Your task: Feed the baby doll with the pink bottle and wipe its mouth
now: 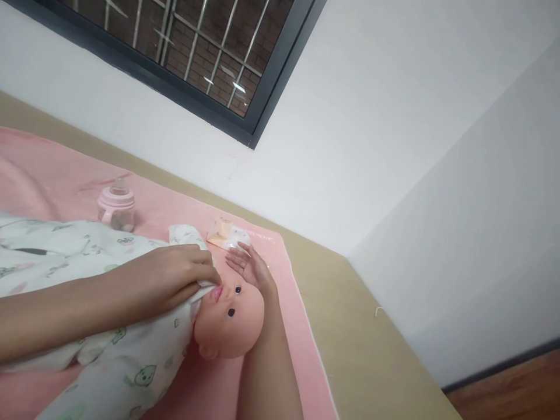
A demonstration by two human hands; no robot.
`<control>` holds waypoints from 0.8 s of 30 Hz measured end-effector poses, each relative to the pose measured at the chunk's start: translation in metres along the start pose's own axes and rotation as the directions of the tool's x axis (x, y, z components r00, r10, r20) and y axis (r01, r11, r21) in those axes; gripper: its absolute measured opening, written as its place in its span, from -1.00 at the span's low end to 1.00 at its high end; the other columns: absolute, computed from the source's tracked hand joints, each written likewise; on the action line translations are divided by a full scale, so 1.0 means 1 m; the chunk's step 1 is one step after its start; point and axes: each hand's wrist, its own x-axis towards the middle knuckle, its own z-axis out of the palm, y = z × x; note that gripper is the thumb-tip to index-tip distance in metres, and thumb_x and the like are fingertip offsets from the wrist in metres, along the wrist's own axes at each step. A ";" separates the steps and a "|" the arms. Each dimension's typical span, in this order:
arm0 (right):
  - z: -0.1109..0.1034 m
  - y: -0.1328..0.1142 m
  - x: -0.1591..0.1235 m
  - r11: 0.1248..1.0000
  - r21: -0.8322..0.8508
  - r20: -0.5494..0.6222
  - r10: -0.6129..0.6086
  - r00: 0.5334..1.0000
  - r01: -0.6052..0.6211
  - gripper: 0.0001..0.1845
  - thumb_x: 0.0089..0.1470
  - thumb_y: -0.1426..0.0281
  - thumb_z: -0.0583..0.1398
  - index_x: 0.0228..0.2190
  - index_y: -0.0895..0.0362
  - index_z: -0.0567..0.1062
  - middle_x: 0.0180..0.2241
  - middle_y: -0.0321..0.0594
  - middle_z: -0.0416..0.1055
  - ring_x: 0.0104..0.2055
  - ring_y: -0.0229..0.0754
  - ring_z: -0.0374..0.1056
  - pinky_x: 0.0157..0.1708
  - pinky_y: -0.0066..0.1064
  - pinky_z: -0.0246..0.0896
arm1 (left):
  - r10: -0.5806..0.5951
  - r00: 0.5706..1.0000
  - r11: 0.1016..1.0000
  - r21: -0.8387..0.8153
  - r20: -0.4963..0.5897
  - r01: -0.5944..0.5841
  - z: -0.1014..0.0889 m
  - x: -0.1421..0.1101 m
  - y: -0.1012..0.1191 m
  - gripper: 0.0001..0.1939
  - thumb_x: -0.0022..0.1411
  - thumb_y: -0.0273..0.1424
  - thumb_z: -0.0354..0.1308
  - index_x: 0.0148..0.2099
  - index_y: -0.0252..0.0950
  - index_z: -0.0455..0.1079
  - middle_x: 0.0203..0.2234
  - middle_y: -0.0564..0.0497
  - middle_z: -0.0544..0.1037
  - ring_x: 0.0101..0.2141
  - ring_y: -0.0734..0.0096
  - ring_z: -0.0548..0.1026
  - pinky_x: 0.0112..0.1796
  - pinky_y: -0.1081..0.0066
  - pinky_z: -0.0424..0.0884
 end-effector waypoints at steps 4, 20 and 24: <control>0.001 0.000 -0.001 1.000 -0.005 -0.002 0.000 1.000 0.000 -0.60 0.14 0.18 0.12 -0.06 0.15 0.36 -0.17 -0.10 0.47 -0.13 -0.12 0.45 0.12 -0.13 0.19 | -0.003 1.000 1.000 -0.003 0.001 0.003 -0.001 0.000 0.001 -0.64 0.21 -0.55 -0.15 -0.21 -0.16 0.46 -0.38 0.04 0.45 -0.37 0.35 0.39 -0.35 0.44 0.19; 0.000 0.000 0.000 1.000 -0.002 0.000 0.003 1.000 -0.003 -0.61 0.15 0.19 0.11 -0.06 0.15 0.36 -0.15 -0.10 0.47 -0.13 -0.13 0.45 0.11 -0.14 0.20 | -0.029 0.998 0.999 -0.031 0.063 0.031 -0.008 0.000 0.011 -0.59 0.22 -0.53 -0.20 -0.19 -0.16 0.47 -0.37 0.03 0.44 -0.36 0.37 0.39 -0.34 0.44 0.19; 0.000 0.000 0.000 1.000 -0.006 -0.002 0.000 1.000 0.000 -0.61 0.15 0.18 0.11 -0.06 0.15 0.36 -0.15 -0.09 0.46 -0.15 -0.13 0.45 0.11 -0.13 0.20 | -0.024 0.998 0.999 -0.044 0.066 0.027 -0.008 0.000 0.011 -0.60 0.24 -0.52 -0.20 -0.19 -0.18 0.47 -0.36 0.02 0.44 -0.35 0.37 0.38 -0.34 0.43 0.19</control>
